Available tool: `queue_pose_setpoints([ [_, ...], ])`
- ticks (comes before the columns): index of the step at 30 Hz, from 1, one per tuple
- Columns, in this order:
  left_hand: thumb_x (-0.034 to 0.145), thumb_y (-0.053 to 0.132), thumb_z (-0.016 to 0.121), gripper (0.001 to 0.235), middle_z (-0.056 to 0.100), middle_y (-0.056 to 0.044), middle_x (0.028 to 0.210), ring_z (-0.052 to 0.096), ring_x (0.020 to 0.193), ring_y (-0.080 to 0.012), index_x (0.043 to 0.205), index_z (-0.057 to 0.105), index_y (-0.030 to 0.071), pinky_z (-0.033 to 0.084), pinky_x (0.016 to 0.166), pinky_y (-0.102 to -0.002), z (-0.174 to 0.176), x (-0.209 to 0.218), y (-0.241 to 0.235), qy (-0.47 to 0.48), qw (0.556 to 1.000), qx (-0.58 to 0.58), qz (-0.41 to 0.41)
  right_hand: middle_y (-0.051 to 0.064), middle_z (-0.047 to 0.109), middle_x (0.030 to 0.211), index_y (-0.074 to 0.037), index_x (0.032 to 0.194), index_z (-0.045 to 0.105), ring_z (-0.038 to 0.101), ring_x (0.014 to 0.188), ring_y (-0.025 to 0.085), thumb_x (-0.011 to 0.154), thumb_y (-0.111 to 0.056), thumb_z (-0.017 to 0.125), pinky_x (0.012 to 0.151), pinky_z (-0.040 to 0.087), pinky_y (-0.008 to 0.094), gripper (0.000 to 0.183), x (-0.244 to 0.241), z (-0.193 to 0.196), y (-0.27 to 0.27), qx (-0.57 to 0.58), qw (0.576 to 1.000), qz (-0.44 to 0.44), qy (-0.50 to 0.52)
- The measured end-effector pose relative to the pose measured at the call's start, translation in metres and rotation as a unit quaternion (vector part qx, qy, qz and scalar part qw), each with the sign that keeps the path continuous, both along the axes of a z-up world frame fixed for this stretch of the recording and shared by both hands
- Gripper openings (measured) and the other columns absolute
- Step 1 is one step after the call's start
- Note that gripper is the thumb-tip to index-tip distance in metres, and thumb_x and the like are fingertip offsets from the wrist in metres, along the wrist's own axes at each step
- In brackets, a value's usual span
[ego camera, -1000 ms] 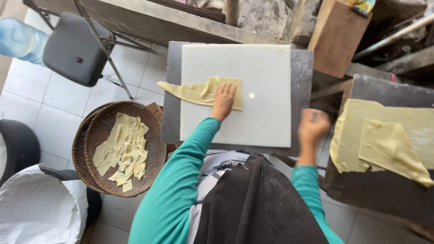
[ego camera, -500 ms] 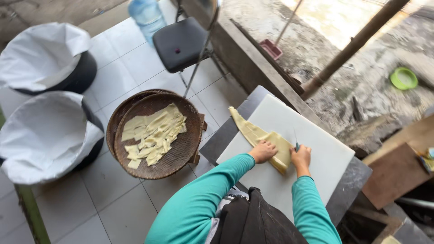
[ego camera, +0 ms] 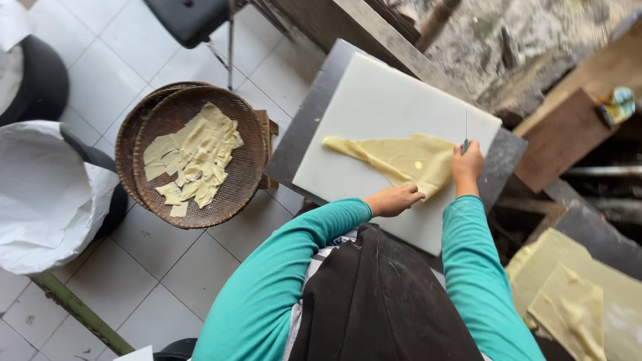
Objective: The person places thin sheets of dough onto a white cutting board, cuts them into strips with a knife, and transfers the cut pieces into a woven basket. The process is repeated with multiple sheets of dough.
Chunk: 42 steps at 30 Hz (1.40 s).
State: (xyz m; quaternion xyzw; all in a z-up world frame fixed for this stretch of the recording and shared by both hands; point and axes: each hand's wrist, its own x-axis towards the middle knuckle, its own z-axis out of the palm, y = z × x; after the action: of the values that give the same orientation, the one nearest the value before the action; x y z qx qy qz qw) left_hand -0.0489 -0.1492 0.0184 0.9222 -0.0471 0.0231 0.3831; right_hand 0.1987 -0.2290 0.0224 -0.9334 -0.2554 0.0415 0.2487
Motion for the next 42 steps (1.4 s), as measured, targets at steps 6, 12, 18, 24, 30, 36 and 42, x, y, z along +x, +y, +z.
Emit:
queue_pose_setpoints([
  [6,0.101,0.01,0.054,0.037,0.06,-0.013,0.139,0.061,0.122,-0.0311,0.137,0.057,0.016,0.048,0.106,-0.047,-0.001,-0.003,0.048,-0.087,0.976,0.133,0.146,0.019,0.063,0.11,-0.004,0.112,0.065,0.064,0.098,0.04,0.09,-0.026,0.083,0.079,0.052,0.05,0.036,-0.031,-0.008,-0.05,0.001,0.999,0.008,-0.032],
  [12,0.09,0.017,0.058,0.029,0.065,-0.002,0.115,0.061,0.119,-0.0213,0.118,0.065,0.018,0.036,0.113,-0.063,-0.022,-0.036,0.154,0.045,0.942,0.302,0.137,0.013,0.063,0.114,-0.008,0.111,0.068,0.065,0.098,0.035,0.078,-0.033,0.088,0.081,0.053,0.046,0.046,-0.121,0.0,-0.05,0.028,0.993,0.1,0.062],
  [18,0.092,0.016,0.059,0.016,0.064,-0.006,0.107,0.065,0.105,-0.0207,0.107,0.063,0.012,0.051,0.088,-0.039,-0.028,-0.054,0.165,-0.037,0.91,0.396,0.114,0.013,0.062,0.115,-0.011,0.112,0.067,0.064,0.099,0.039,0.085,-0.034,0.082,0.08,0.053,0.049,0.039,-0.149,0.013,-0.053,0.003,0.989,0.147,0.031],
  [24,0.092,0.013,0.061,0.014,0.065,-0.002,0.103,0.065,0.099,-0.0186,0.105,0.064,0.015,0.052,0.086,-0.036,-0.036,-0.061,0.178,0.004,0.914,0.383,0.137,0.013,0.063,0.12,-0.012,0.117,0.068,0.067,0.096,0.04,0.089,-0.032,0.075,0.077,0.053,0.051,0.034,-0.137,0.019,-0.086,-0.042,0.985,0.168,0.005],
  [30,0.095,0.014,0.062,0.009,0.064,-0.003,0.104,0.064,0.099,-0.0202,0.104,0.065,0.015,0.053,0.085,-0.034,-0.018,-0.054,0.204,-0.098,0.876,0.455,0.128,0.012,0.065,0.118,-0.013,0.111,0.066,0.067,0.088,0.042,0.103,-0.027,0.065,0.074,0.054,0.053,0.017,-0.135,0.008,-0.084,-0.096,0.98,0.167,-0.056],
  [36,0.091,0.011,0.059,0.033,0.065,-0.006,0.12,0.062,0.113,-0.0225,0.123,0.066,0.014,0.048,0.094,-0.039,-0.019,-0.118,0.192,-0.052,0.929,0.319,0.179,0.022,0.064,0.108,-0.003,0.126,0.057,0.064,0.091,0.04,0.097,-0.025,0.07,0.077,0.053,0.049,0.039,-0.154,0.013,-0.077,0.104,0.984,0.135,-0.044],
  [42,0.098,0.013,0.052,0.052,0.052,-0.007,0.153,0.046,0.145,-0.0241,0.15,0.049,0.012,0.028,0.124,-0.048,-0.01,-0.139,0.19,-0.023,0.931,0.192,0.308,0.015,0.062,0.074,-0.016,0.157,0.044,0.061,0.066,0.029,0.102,-0.016,0.047,0.062,0.051,0.045,0.054,-0.23,0.032,0.026,0.113,0.944,0.077,0.302],
])
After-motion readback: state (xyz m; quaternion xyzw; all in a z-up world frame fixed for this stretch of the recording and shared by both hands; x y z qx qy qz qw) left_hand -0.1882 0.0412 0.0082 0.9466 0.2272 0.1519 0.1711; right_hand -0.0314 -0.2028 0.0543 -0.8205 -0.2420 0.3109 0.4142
